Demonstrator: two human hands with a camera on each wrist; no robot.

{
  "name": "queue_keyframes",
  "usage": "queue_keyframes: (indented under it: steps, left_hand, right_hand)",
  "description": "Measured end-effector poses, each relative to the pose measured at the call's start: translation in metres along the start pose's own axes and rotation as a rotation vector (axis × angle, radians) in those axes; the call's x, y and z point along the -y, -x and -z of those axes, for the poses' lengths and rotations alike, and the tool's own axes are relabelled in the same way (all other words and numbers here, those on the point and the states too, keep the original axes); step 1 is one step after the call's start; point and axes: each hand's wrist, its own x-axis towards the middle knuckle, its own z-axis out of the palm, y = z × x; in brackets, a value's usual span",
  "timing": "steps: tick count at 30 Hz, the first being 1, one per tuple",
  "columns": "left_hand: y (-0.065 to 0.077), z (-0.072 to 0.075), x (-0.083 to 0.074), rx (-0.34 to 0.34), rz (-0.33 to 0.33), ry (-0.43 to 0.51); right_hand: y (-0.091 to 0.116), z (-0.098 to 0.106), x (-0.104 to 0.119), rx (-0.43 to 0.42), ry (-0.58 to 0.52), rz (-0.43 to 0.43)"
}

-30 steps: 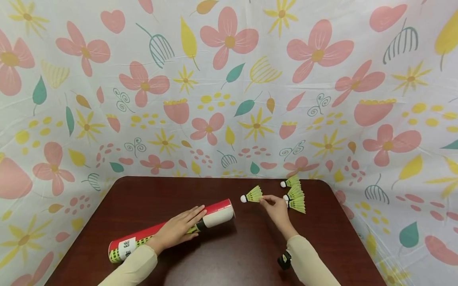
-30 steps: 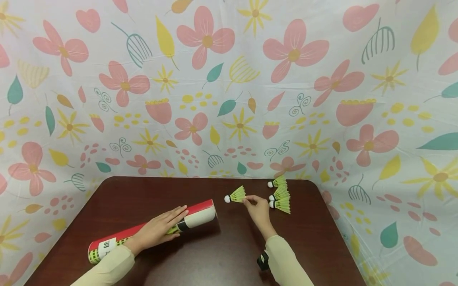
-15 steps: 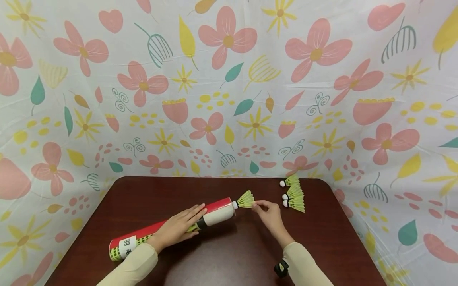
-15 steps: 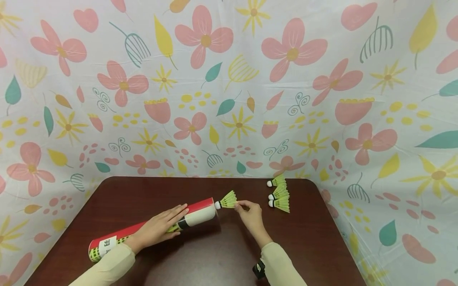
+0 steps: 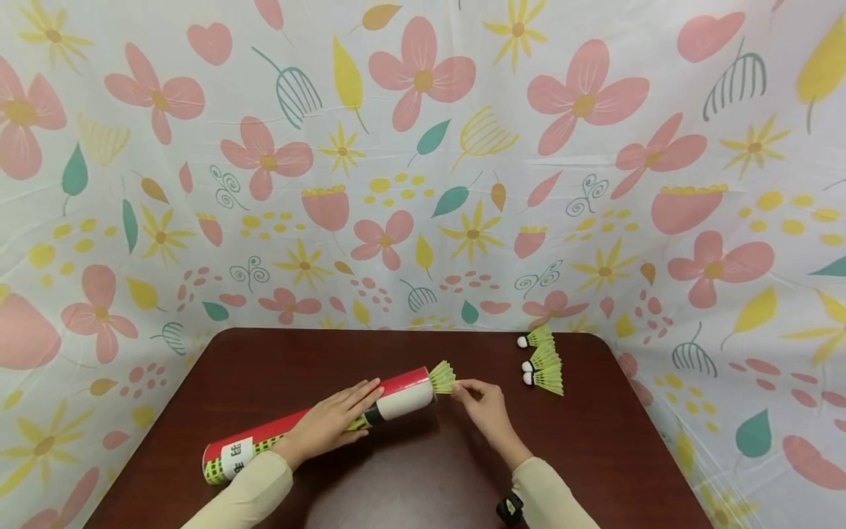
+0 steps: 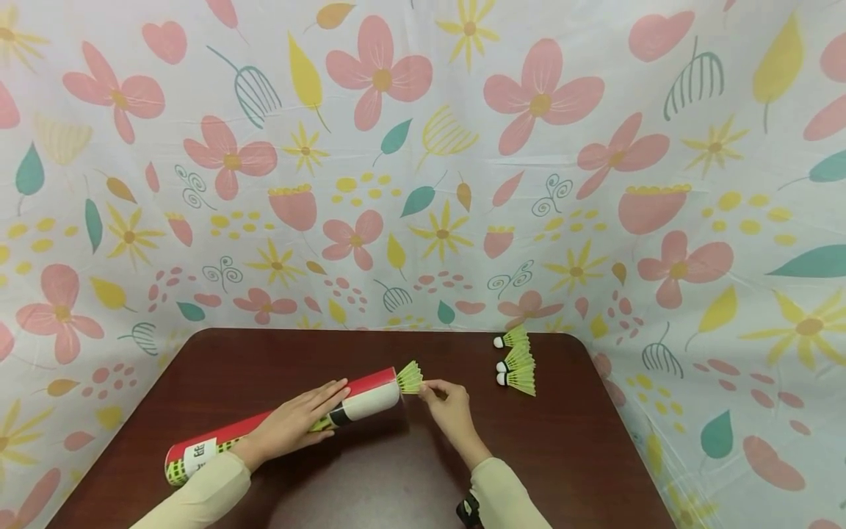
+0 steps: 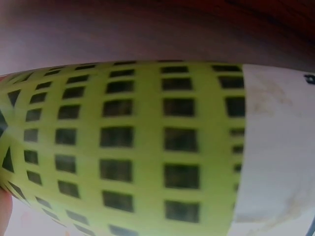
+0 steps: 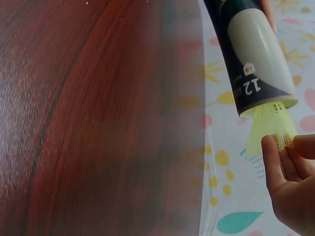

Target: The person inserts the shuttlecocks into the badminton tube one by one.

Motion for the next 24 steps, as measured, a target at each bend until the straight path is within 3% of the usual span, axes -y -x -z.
queue_keyframes:
  steps: [18, 24]
  left_hand:
    - [0.001, -0.001, -0.001, -0.011, -0.005, -0.022]
    - [0.002, 0.002, -0.002, -0.011, -0.008, -0.020]
  right_hand:
    - [0.001, -0.014, 0.005, 0.044, -0.028, -0.001]
    - [-0.001, -0.012, 0.003, 0.022, 0.154, 0.107]
